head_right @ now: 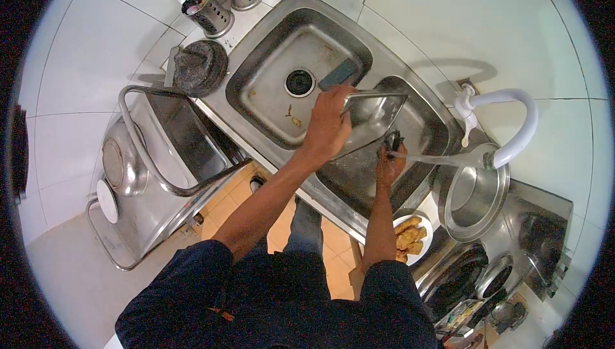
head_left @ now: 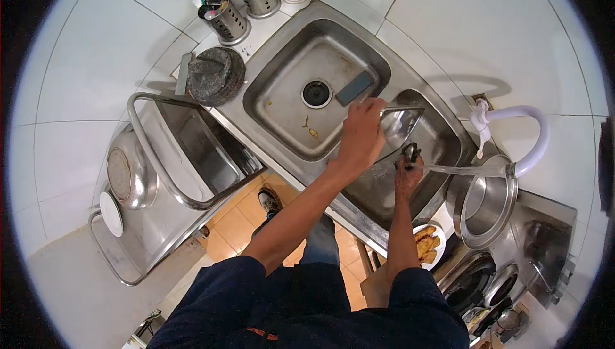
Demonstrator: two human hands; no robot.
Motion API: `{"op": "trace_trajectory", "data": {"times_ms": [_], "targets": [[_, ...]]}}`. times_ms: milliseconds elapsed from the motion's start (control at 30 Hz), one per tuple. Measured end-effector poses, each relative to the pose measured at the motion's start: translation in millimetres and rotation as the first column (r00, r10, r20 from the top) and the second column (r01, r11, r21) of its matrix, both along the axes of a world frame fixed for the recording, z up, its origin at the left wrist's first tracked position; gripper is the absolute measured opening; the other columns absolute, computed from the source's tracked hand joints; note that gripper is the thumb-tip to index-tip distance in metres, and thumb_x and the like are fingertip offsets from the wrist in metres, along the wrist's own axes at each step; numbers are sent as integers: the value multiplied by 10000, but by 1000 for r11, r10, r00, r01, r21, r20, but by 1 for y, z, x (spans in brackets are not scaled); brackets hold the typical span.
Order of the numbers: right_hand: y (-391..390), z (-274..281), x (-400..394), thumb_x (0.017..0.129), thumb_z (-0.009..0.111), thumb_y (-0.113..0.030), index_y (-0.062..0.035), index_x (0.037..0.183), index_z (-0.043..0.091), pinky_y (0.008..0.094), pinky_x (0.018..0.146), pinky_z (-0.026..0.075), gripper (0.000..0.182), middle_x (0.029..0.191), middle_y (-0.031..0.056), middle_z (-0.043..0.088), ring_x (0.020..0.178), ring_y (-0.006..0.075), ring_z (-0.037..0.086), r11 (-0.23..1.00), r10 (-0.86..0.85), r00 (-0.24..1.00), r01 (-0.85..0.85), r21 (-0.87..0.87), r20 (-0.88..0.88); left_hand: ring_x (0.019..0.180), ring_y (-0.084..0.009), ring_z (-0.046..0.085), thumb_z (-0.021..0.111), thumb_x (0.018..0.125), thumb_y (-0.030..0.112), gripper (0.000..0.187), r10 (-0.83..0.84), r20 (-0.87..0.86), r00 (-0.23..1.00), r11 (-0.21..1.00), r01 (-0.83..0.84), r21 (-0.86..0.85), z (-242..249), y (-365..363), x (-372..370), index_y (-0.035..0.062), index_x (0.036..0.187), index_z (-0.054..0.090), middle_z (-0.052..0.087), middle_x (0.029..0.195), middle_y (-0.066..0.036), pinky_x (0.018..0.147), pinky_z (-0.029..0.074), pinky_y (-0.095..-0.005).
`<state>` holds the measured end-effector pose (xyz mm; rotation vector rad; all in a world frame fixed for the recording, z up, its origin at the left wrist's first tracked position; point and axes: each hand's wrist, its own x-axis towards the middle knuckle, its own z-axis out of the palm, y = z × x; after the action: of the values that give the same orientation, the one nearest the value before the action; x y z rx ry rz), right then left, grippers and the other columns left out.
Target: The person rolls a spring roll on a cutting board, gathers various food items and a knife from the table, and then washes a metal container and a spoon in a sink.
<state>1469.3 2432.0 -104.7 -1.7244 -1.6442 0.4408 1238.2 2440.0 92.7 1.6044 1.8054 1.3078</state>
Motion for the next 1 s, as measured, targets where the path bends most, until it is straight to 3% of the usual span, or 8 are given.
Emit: {"op": "trace_trajectory", "data": {"times_ms": [133, 233, 333, 667, 700, 800, 833, 1000], "targets": [[19, 22, 5, 754, 725, -89, -139, 1271, 553, 452, 848, 529, 548, 1220, 164, 545, 1095, 373, 584, 952, 247, 912, -165, -256, 329, 1033, -431, 510, 541, 722, -59, 465, -98, -65, 993, 977, 83, -197, -7, 5, 16, 8, 1181, 522, 574, 1147, -201, 898, 418, -514], [45, 10, 10, 822, 626, -65, -241, 1360, 477, 465, 863, 537, 585, 1278, 157, 514, 1137, 374, 567, 858, 512, 671, -435, -274, 536, 1032, -427, 507, 550, 725, -45, 471, -139, -87, 987, 961, 113, -251, -18, 7, 26, 5, 1192, 518, 571, 1164, -188, 866, 429, -537], [56, -4, 1, 860, 541, -36, -281, 1409, 413, 468, 859, 539, 615, 1319, 174, 494, 1170, 385, 550, 817, 571, 579, -328, -475, 582, 1043, -406, 504, 553, 725, -41, 479, -151, -120, 981, 943, 107, -316, -21, 11, 37, 10, 1200, 519, 576, 1162, -173, 834, 433, -563], [18, -28, -27, 877, 587, -146, -101, 1412, 415, 487, 990, 434, 563, 1366, 220, 491, 1220, 428, 498, 825, 425, 896, -326, -461, 127, 1143, -415, 456, 571, 751, -48, 451, -105, -119, 987, 964, 71, -256, -46, 15, 53, 72, 1185, 556, 608, 1165, -114, 843, 391, -564], [15, -103, -3, 867, 622, -199, -140, 1405, 436, 490, 1025, 396, 573, 1379, 195, 489, 1219, 432, 493, 846, 506, 819, -410, -341, 271, 1134, -414, 460, 565, 753, -52, 441, -105, -122, 987, 966, 72, -248, -42, 12, 56, 70, 1176, 557, 610, 1158, -115, 834, 393, -565], [47, -78, 18, 854, 644, -294, -87, 1346, 480, 460, 963, 451, 558, 1345, 165, 522, 1109, 359, 590, 567, 797, 533, -500, -654, 283, 1102, -412, 475, 542, 757, -68, 428, -113, -149, 982, 958, 68, -278, -35, 10, 60, 67, 1163, 558, 614, 1141, -119, 807, 397, -569], [54, -67, 10, 895, 592, -239, -216, 1362, 502, 490, 923, 477, 476, 1394, 174, 480, 1120, 404, 574, 633, 658, 664, -233, -738, 355, 1087, -412, 482, 532, 758, -74, 435, -123, -157, 980, 944, 67, -322, -34, 14, 59, 68, 1168, 557, 613, 1139, -121, 797, 398, -573], [88, -50, 25, 896, 576, -335, -223, 1318, 545, 466, 751, 549, 437, 1379, 189, 479, 885, 351, 675, 828, 561, 491, -306, -471, 666, 1015, -404, 514, 508, 740, -104, 437, -41, -37, 998, 956, 29, -293, -52, 20, 45, 47, 1144, 575, 618, 1097, -145, 790, 409, -555]]}}
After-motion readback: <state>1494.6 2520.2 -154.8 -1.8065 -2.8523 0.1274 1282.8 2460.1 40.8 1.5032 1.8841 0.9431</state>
